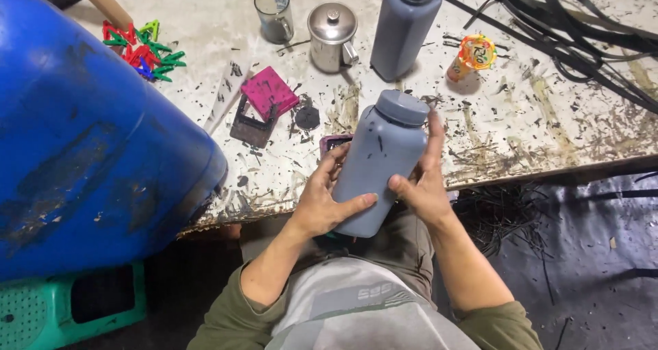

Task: The person retrieves a pink ink pad from a blue container and places it on the table. They open a gray bottle labeled 'BLACK' and pour black ink into the pad, then use a small tool to spread the ink evenly. The person closes the bottle and continues to mix the ink in the pad.

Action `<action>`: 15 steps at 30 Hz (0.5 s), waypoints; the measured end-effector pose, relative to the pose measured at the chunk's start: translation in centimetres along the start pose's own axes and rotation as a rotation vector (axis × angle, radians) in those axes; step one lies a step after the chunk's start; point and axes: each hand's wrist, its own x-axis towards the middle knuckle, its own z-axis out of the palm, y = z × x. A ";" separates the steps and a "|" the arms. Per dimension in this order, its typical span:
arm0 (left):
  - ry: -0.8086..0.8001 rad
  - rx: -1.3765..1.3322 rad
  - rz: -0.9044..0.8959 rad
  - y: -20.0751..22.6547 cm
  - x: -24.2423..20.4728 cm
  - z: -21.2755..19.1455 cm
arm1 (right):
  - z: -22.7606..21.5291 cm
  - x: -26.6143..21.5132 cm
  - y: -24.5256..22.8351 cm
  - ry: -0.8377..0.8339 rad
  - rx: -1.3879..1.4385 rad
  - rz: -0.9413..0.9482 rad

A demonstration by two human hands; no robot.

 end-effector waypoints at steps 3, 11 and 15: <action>-0.001 0.101 0.123 0.2 0.4 2.0 | -2.8 -2.5 7.0 -0.047 -0.026 0.228; 0.061 0.567 0.445 1.0 6.6 -2.7 | -6.9 -2.3 -0.4 0.158 -0.151 0.136; -0.098 0.807 0.482 -3.3 9.7 -1.6 | -9.7 -2.6 0.4 0.175 -0.376 0.100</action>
